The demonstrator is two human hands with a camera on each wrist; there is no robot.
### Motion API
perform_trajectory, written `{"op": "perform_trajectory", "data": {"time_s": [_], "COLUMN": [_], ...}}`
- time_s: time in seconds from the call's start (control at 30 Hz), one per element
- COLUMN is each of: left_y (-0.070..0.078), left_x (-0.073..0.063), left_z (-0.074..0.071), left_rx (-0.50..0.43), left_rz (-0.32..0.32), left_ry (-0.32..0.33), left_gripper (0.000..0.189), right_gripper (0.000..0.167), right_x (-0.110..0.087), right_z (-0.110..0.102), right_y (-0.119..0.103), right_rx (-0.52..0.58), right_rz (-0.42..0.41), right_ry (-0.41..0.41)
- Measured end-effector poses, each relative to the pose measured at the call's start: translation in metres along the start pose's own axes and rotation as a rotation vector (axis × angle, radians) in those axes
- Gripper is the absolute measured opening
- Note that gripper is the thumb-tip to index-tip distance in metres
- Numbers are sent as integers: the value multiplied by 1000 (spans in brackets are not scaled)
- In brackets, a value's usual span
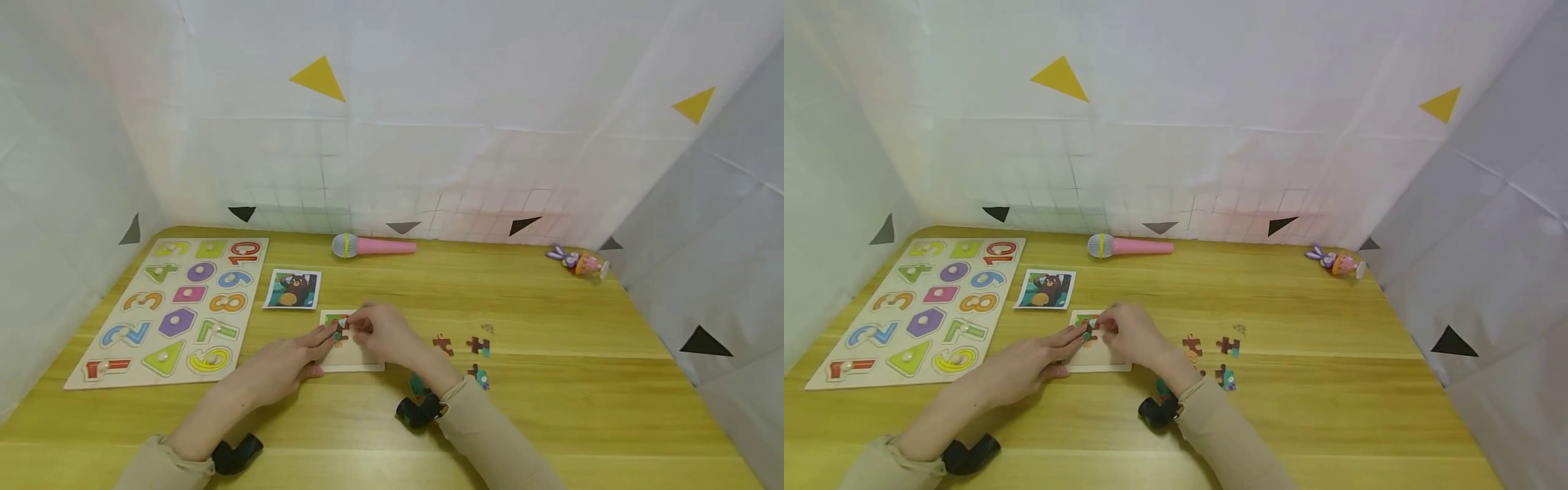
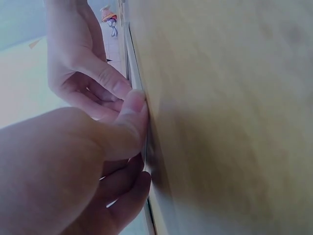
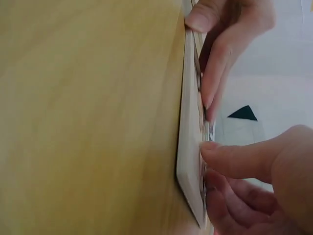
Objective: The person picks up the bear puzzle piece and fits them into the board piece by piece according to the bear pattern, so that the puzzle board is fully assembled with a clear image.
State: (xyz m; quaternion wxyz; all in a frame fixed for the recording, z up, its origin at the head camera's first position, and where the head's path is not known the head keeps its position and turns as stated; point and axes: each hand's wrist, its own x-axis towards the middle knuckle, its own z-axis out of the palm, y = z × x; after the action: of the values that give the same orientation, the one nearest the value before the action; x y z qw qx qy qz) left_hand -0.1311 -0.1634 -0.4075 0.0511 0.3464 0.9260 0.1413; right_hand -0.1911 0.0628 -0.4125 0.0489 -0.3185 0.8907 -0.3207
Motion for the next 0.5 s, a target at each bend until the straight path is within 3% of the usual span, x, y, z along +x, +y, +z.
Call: {"op": "perform_trajectory", "data": {"time_s": [0.27,0.5], "left_y": [-1,-1], "left_x": [1,0], "left_z": [0,-1], "left_rx": [4,28], "left_rz": [-7,-11], "left_ry": [-19,-26], "left_gripper": [53,53], "right_gripper": [32,33], "right_x": [-3,-3], "right_z": [-11,-11], "right_y": [8,10], "right_rx": [-71,-112], "right_rz": [106,97], "right_ry": [-15,-21]}}
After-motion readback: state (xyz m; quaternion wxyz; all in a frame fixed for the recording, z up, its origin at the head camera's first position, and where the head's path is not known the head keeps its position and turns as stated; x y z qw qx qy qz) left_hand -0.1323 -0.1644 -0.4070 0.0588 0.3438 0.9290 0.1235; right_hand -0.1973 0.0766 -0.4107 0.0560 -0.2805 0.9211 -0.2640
